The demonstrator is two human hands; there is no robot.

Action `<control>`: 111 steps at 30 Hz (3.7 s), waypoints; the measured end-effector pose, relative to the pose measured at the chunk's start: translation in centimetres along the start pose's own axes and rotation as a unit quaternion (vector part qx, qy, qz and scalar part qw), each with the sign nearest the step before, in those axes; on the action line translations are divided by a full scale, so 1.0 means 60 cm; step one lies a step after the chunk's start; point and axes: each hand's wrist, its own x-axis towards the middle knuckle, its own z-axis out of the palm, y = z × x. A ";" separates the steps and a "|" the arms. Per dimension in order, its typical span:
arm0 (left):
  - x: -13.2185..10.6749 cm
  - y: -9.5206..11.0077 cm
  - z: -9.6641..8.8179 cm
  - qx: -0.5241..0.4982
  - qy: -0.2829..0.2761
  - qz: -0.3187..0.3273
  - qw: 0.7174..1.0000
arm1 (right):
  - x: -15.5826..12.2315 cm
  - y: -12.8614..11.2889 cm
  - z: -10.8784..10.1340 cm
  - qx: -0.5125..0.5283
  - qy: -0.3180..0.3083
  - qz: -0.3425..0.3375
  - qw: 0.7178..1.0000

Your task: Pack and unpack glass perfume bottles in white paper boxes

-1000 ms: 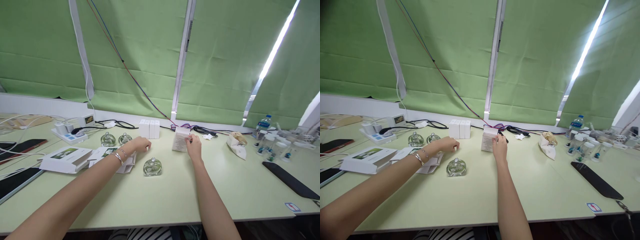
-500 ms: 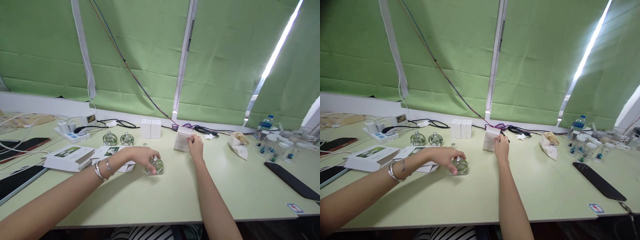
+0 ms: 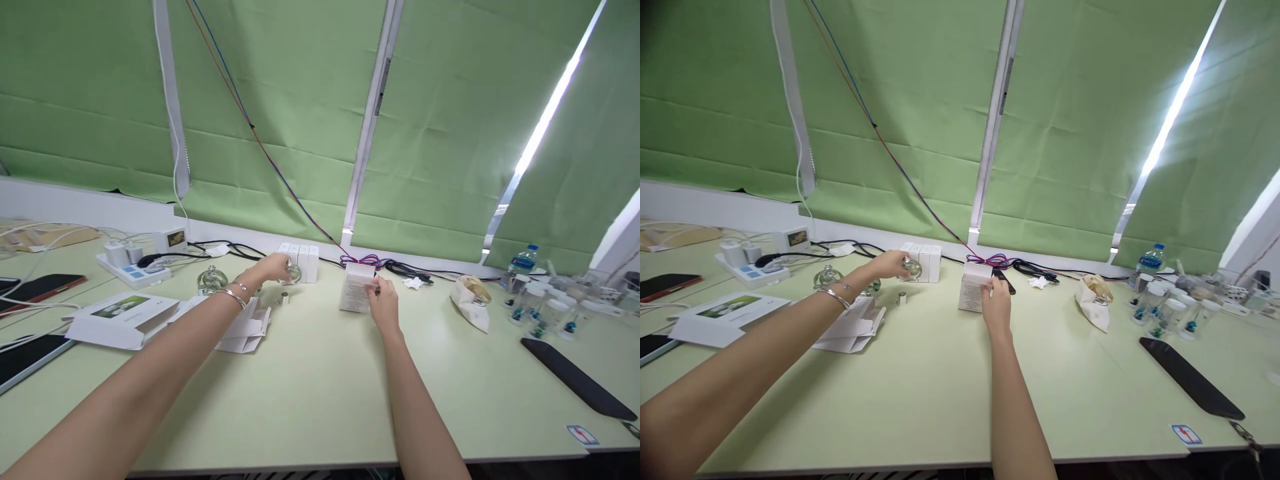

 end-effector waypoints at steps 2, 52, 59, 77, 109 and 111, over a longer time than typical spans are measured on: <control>0.005 -0.012 0.017 0.018 -0.031 -0.006 0.999 | 0.001 -0.004 -0.002 0.004 -0.003 -0.008 1.000; -0.173 0.066 0.072 -0.510 0.254 -0.010 0.822 | -0.031 -0.044 0.001 0.165 -0.280 0.099 0.940; -0.174 0.068 0.086 -0.486 0.308 -0.038 0.817 | -0.073 -0.122 0.038 0.279 -0.334 0.017 0.900; -0.166 0.067 0.107 -0.628 0.096 0.004 0.772 | -0.072 -0.105 0.057 0.441 -0.234 0.177 0.848; -0.220 0.089 0.136 0.051 -0.215 0.134 0.966 | -0.045 -0.022 0.023 0.028 -0.237 0.200 0.950; -0.216 0.082 0.141 0.038 -0.235 0.126 0.963 | -0.038 -0.024 0.019 0.093 -0.216 0.217 0.947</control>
